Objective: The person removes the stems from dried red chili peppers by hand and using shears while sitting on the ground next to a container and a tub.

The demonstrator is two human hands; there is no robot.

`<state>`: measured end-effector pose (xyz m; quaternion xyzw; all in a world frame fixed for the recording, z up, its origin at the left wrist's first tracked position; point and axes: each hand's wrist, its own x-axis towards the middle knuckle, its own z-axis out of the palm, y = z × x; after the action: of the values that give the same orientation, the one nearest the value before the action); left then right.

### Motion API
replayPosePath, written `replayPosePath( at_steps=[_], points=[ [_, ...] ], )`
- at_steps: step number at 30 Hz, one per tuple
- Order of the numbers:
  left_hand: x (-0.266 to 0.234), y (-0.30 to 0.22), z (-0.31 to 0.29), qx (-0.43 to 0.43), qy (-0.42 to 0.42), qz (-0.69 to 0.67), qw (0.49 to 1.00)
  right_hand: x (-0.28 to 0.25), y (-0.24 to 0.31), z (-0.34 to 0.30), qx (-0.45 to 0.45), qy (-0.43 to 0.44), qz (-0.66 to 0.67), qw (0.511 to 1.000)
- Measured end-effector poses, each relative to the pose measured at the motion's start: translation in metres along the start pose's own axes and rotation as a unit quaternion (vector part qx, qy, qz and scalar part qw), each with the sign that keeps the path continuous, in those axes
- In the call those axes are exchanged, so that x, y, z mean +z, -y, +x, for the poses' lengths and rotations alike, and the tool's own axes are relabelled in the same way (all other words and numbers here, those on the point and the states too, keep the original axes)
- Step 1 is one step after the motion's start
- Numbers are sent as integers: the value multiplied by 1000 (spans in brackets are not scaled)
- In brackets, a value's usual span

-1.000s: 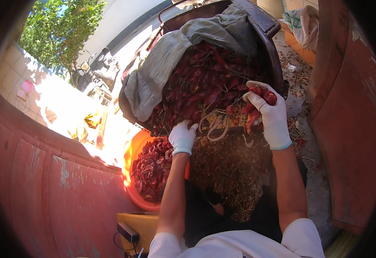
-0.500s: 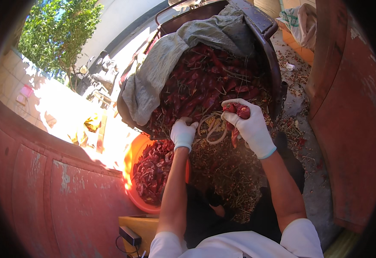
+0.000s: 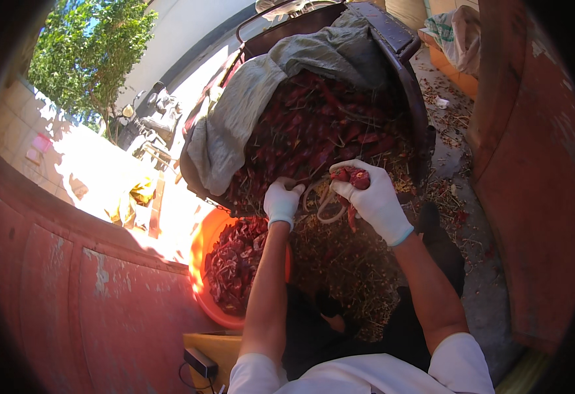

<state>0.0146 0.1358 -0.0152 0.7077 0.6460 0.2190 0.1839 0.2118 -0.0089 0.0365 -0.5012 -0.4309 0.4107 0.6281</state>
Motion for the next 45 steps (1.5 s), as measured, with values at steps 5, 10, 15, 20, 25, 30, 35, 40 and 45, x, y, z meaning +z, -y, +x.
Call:
replayPosePath(
  at_steps=[5,10,15,20,25,30,35,40,45],
  points=[
    [-5,4,-15,15,-88,-15,996,4,-7,3,-16,-6,-7,1000],
    [-26,-1,-42,-71,-42,-433,898,6,-6,1,-5,-4,-25,1000],
    [-31,-21,-84,-30,49,-586,808,15,7,-9,102,82,123,984],
    [-24,-46,-114,35,-25,-503,863,25,-7,-13,17,55,107,993],
    [-29,-56,-127,80,-49,-442,892,21,6,-18,76,86,126,985],
    [-27,-53,-126,130,-77,-325,934,27,-3,-19,45,54,71,995],
    [-36,-53,-132,111,-94,-394,907,26,-18,-18,-194,-77,-201,957],
    [-46,-60,-138,103,-80,-332,934,19,-12,-22,-306,-113,-322,889],
    [-49,-56,-139,100,-81,-335,934,19,-7,-27,-349,-91,-397,844]
  ],
)
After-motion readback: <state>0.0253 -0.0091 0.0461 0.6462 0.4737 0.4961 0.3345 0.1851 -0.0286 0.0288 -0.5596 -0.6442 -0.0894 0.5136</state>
